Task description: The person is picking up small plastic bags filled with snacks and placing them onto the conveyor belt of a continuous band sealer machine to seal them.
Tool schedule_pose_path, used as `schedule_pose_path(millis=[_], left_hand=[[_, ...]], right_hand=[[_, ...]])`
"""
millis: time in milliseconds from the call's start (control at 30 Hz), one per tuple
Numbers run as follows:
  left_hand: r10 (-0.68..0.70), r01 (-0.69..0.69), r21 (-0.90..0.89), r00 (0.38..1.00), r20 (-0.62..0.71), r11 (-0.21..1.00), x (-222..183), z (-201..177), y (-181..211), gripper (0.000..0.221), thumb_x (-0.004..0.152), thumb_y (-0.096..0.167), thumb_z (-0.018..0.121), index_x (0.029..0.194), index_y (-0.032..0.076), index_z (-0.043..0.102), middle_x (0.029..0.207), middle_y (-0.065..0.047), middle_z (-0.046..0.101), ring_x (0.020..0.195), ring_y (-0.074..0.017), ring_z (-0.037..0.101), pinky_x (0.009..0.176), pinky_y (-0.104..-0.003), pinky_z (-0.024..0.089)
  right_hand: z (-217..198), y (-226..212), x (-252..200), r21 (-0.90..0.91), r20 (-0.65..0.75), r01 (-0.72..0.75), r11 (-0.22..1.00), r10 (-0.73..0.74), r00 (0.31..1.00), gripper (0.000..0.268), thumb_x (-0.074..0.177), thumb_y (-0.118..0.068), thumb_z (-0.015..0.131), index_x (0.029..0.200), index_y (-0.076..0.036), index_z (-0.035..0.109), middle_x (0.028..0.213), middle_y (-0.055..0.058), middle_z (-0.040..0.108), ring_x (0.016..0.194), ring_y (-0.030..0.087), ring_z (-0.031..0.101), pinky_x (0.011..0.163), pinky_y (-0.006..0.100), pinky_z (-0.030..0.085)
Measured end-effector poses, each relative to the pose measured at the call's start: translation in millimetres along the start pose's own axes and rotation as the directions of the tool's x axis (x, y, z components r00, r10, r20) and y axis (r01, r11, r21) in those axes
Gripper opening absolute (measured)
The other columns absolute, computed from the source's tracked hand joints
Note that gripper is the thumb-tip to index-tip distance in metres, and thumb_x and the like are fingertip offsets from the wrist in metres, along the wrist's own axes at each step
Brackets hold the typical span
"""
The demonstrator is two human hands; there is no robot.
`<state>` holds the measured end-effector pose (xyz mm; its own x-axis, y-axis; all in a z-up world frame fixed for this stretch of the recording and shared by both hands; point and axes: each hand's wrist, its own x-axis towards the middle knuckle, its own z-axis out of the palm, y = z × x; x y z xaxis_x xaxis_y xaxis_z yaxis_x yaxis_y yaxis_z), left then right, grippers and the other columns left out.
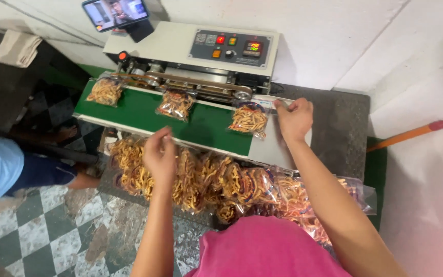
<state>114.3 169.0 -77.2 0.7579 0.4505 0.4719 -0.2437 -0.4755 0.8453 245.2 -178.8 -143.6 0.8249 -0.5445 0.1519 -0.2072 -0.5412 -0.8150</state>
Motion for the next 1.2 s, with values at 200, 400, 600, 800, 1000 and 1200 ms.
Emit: schedule_pose_path(millis=[200, 400, 600, 800, 1000, 1200], left_hand=[[-0.371, 0.246, 0.331, 0.84, 0.397, 0.911, -57, -66, -40, 0.06, 0.076, -0.005, 0.066, 0.136, -0.008, 0.066, 0.124, -0.04, 0.066, 0.126, -0.0565, 0.059, 0.114, -0.062, 0.044], [-0.428, 0.255, 0.428, 0.822, 0.376, 0.867, -84, -46, -61, 0.032, 0.106, 0.03, 0.065, 0.135, 0.018, 0.072, 0.136, -0.011, 0.065, 0.127, -0.0377, 0.065, 0.105, -0.05, 0.053], [-0.194, 0.02, 0.303, 0.807, 0.557, 0.953, -95, -59, -7, 0.053, 0.074, 0.0, 0.067, 0.124, 0.014, 0.067, 0.129, -0.019, 0.065, 0.123, -0.0466, 0.064, 0.103, -0.055, 0.053], [-0.102, -0.158, 0.382, 0.81, 0.577, 0.91, -107, -51, 18, 0.03, 0.091, 0.013, 0.078, 0.113, 0.013, 0.057, 0.146, -0.023, 0.054, 0.124, -0.0484, 0.064, 0.095, -0.059, 0.057], [-0.108, -0.181, 0.491, 0.857, 0.504, 0.852, -119, -47, -43, 0.03, 0.09, 0.024, 0.084, 0.112, 0.015, 0.065, 0.115, -0.009, 0.066, 0.11, -0.0326, 0.071, 0.087, -0.044, 0.062], [-0.033, -0.261, 0.562, 0.888, 0.459, 0.785, -119, -50, -57, 0.016, 0.089, 0.027, 0.081, 0.088, 0.017, 0.068, 0.077, -0.003, 0.06, 0.074, -0.0303, 0.068, 0.068, -0.041, 0.056]], right_hand=[[5, 15, 8, -0.014, 0.034, 0.044, 0.999, -0.043, 0.998, 0.042, 0.087, -0.036, 0.092, 0.084, -0.013, 0.056, 0.087, 0.007, 0.052, 0.086, 0.037, 0.068, 0.085, 0.049, 0.051], [-23, 6, -3, 0.273, 0.288, -0.228, 0.935, 0.146, 0.946, 0.021, 0.093, -0.022, 0.081, 0.094, -0.009, 0.065, 0.081, 0.004, 0.057, 0.052, 0.016, 0.061, 0.05, 0.029, 0.057], [-123, -47, -83, 0.466, 0.381, -0.178, 0.866, -0.015, 0.924, 0.017, 0.095, -0.013, 0.076, 0.101, 0.002, 0.069, 0.073, 0.013, 0.054, 0.047, 0.02, 0.056, 0.046, 0.034, 0.05], [-196, -64, -174, 0.591, 0.339, -0.141, 0.794, -0.086, 0.937, 0.008, 0.097, 0.002, 0.07, 0.101, 0.007, 0.067, 0.069, 0.02, 0.058, 0.049, 0.026, 0.06, 0.048, 0.036, 0.052], [-187, -30, -186, 0.657, 0.288, -0.118, 0.745, -0.103, 0.952, 0.004, 0.096, 0.009, 0.068, 0.099, 0.006, 0.068, 0.073, 0.014, 0.056, 0.05, 0.018, 0.058, 0.045, 0.03, 0.052], [-186, -24, -188, 0.66, 0.263, -0.103, 0.744, -0.101, 0.959, 0.004, 0.096, 0.01, 0.069, 0.099, 0.008, 0.068, 0.074, 0.014, 0.056, 0.052, 0.018, 0.058, 0.045, 0.031, 0.053]])
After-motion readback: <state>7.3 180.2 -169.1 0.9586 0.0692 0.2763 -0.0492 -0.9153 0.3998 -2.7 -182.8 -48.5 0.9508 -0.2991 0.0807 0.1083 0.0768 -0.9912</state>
